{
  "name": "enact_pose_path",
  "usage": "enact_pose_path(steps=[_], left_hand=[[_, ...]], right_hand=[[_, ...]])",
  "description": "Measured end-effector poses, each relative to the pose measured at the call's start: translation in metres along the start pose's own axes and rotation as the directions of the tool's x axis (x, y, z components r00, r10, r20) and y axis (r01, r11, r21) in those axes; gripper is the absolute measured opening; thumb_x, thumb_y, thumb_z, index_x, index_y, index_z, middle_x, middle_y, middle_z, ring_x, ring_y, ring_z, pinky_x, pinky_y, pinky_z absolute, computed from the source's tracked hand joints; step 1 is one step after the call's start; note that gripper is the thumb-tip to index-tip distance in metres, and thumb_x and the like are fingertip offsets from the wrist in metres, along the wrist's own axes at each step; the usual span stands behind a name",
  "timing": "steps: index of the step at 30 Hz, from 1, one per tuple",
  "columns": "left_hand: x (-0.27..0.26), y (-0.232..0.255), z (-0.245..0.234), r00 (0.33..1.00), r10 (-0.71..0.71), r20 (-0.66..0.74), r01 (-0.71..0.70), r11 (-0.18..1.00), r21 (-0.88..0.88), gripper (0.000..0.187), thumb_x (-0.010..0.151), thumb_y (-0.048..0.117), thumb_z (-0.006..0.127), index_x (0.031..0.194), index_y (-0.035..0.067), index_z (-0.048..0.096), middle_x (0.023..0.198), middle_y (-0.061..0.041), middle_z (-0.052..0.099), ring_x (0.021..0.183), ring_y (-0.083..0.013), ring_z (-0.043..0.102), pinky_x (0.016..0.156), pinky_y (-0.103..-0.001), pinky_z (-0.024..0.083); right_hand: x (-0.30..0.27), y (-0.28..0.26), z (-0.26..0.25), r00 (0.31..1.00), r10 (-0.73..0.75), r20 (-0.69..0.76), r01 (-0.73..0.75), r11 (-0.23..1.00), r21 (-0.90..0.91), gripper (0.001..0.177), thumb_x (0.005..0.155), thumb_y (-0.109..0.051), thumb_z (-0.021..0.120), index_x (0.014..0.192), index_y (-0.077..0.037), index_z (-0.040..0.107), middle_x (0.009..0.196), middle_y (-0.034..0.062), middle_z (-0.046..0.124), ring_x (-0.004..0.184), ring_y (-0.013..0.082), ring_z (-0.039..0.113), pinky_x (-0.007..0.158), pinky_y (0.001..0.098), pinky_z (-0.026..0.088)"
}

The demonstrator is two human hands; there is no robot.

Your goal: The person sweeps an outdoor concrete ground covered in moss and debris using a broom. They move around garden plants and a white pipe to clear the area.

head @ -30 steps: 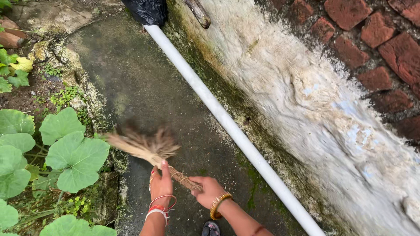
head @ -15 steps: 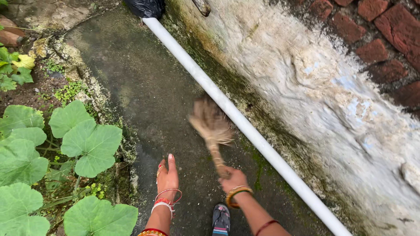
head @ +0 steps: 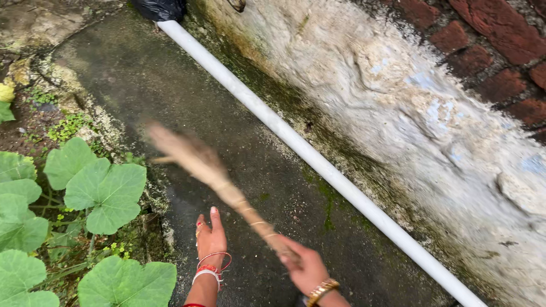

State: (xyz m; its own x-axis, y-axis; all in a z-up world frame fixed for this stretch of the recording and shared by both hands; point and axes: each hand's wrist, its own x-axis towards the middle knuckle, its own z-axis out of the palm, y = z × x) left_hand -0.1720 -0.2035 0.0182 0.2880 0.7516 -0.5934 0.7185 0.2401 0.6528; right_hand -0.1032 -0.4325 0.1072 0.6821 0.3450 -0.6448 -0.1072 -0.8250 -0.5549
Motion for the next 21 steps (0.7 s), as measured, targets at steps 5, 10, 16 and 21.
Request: enact_pose_path(steps=[5,10,16,21], left_hand=[[-0.015,0.005,0.037,0.990,-0.055,0.127,0.058,0.998,-0.015,0.091,0.094,0.070,0.036,0.155,0.003,0.037,0.157,-0.023,0.042,0.146,-0.0373,0.041,0.119,-0.044,0.032],[-0.031,0.007,0.086,0.987,0.133,0.085,-0.137,0.990,0.035,0.088,0.100,0.069,0.037,0.151,-0.002,0.041,0.157,-0.026,0.040,0.147,-0.0391,0.037,0.120,-0.045,0.028],[-0.068,0.050,0.099,0.981,0.185,-0.053,-0.189,0.979,-0.082,0.083,0.097,0.063,0.043,0.151,0.000,0.044,0.150,-0.025,0.051,0.139,-0.0367,0.050,0.115,-0.042,0.037],[-0.104,0.063,0.133,0.970,0.213,0.114,-0.215,0.977,0.000,0.077,0.101,0.063,0.042,0.151,0.004,0.045,0.152,-0.023,0.049,0.140,-0.0367,0.047,0.114,-0.043,0.036]], right_hand=[[0.015,0.048,-0.026,0.955,0.228,-0.192,-0.188,0.960,0.207,0.056,0.088,-0.010,0.075,0.141,-0.021,0.061,0.098,0.0042,0.080,0.064,0.0098,0.068,0.055,0.0266,0.054],[0.027,0.028,-0.016,0.951,0.303,0.066,-0.295,0.821,0.489,0.057,0.088,-0.006,0.074,0.143,-0.019,0.063,0.096,0.0086,0.078,0.054,0.0088,0.057,0.044,0.0254,0.045],[0.018,0.007,-0.033,0.962,0.026,0.272,-0.253,0.455,0.854,0.052,0.096,-0.003,0.060,0.145,-0.019,0.058,0.098,0.0144,0.075,0.057,0.0086,0.055,0.043,0.0220,0.040],[0.020,0.041,-0.049,0.960,0.134,0.246,-0.274,0.261,0.926,0.038,0.098,-0.002,0.056,0.132,-0.011,0.070,0.095,0.0135,0.073,0.058,0.0093,0.055,0.044,0.0215,0.042]])
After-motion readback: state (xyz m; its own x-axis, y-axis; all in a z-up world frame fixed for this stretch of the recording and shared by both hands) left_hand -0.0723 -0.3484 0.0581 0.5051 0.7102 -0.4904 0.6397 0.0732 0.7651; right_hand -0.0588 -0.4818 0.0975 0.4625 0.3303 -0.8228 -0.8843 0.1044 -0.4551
